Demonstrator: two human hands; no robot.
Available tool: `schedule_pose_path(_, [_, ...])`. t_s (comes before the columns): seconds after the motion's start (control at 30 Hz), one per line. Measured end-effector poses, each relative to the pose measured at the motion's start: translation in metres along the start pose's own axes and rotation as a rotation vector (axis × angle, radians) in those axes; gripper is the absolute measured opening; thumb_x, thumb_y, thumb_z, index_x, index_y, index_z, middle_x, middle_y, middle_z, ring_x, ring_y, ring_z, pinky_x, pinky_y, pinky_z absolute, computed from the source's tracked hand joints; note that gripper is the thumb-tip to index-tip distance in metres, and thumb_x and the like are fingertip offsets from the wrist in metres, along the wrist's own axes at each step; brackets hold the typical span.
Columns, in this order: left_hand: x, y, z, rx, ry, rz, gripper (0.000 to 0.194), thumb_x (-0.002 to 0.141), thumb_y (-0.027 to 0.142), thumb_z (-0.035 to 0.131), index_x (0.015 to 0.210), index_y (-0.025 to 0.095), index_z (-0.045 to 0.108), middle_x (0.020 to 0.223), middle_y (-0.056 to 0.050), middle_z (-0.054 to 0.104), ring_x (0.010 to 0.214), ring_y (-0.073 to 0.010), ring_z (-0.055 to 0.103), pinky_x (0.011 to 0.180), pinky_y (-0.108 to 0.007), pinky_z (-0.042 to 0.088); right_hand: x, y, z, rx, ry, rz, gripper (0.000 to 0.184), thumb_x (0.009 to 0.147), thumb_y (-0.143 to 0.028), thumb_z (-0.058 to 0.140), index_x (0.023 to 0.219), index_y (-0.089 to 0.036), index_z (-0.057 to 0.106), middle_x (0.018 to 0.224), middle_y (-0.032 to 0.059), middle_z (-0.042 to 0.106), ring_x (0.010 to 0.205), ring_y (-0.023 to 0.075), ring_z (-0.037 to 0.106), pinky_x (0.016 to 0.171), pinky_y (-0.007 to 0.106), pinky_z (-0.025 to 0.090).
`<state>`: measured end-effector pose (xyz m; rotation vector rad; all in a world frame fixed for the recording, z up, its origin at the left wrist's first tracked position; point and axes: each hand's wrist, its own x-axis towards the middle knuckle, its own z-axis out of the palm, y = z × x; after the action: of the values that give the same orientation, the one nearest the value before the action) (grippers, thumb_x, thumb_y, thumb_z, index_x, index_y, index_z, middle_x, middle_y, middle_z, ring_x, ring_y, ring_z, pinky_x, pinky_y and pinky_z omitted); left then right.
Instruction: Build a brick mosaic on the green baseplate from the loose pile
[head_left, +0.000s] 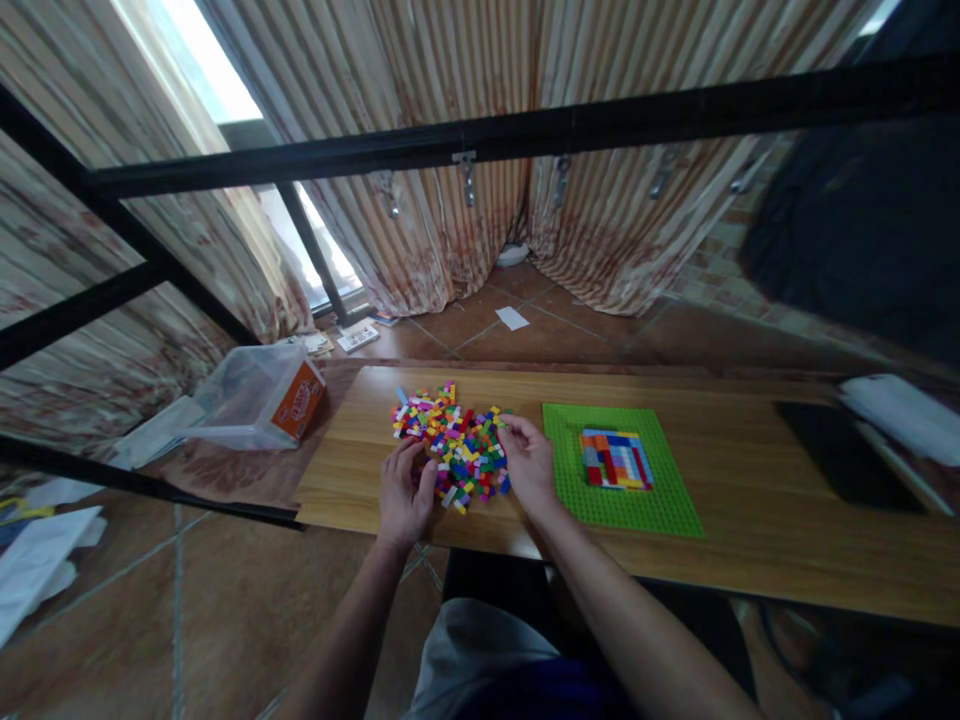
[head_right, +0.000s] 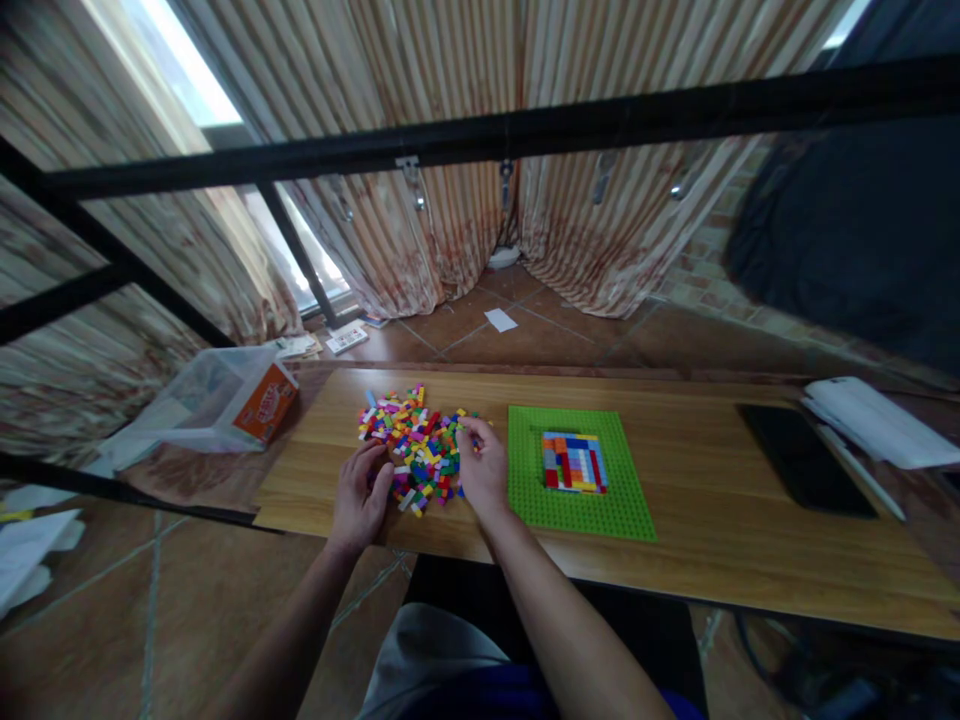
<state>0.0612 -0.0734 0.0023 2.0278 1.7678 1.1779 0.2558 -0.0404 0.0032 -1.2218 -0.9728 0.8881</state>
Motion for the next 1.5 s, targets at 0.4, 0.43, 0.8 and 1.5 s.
schedule_pose_path(0.4, [-0.001,0.004,-0.003,-0.025,-0.04,0.025,0.038,0.086,0.043,0.058,0.116,0.021,0.058,0.13,-0.012,0.056,0.123,-0.0264,0.051,0.104,-0.048,0.042,-0.003,-0.018,0.001,0.137,-0.096,0.04,0.027,0.072,-0.042,0.069,0.091,-0.022,0.071,0.084,0.0015,0.07,0.078,0.0169,0.063,0.075,0.032,0.051])
schedule_pose_path(0.43, [-0.001,0.004,-0.003,-0.027,-0.045,0.033,0.039,0.085,0.043,0.059,0.117,0.021,0.058,0.131,-0.012,0.055,0.124,-0.0266,0.051,0.105,-0.049,0.042,-0.005,-0.019,-0.006,0.117,-0.077,0.037,0.027,0.072,-0.041,0.069,0.091,-0.022,0.071,0.085,0.0018,0.07,0.079,0.017,0.063,0.076,0.032,0.051])
schedule_pose_path(0.8, [0.0,0.008,-0.007,-0.018,-0.08,0.022,0.034,0.083,0.045,0.06,0.107,0.022,0.063,0.13,-0.01,0.057,0.123,-0.0267,0.052,0.105,-0.047,0.042,-0.06,-0.023,-0.106,-0.203,-0.002,0.087,0.025,0.076,-0.043,0.068,0.091,-0.024,0.073,0.091,0.0042,0.073,0.087,0.021,0.067,0.082,0.038,0.053])
schedule_pose_path(1.5, [0.004,0.005,-0.004,0.005,-0.085,0.024,0.034,0.083,0.048,0.059,0.104,0.022,0.066,0.124,-0.009,0.062,0.118,-0.0267,0.056,0.103,-0.047,0.043,-0.035,-0.027,-0.206,-0.65,0.185,-0.149,0.032,0.084,-0.051,0.057,0.089,-0.025,0.074,0.094,0.0068,0.07,0.087,0.0223,0.066,0.081,0.039,0.052])
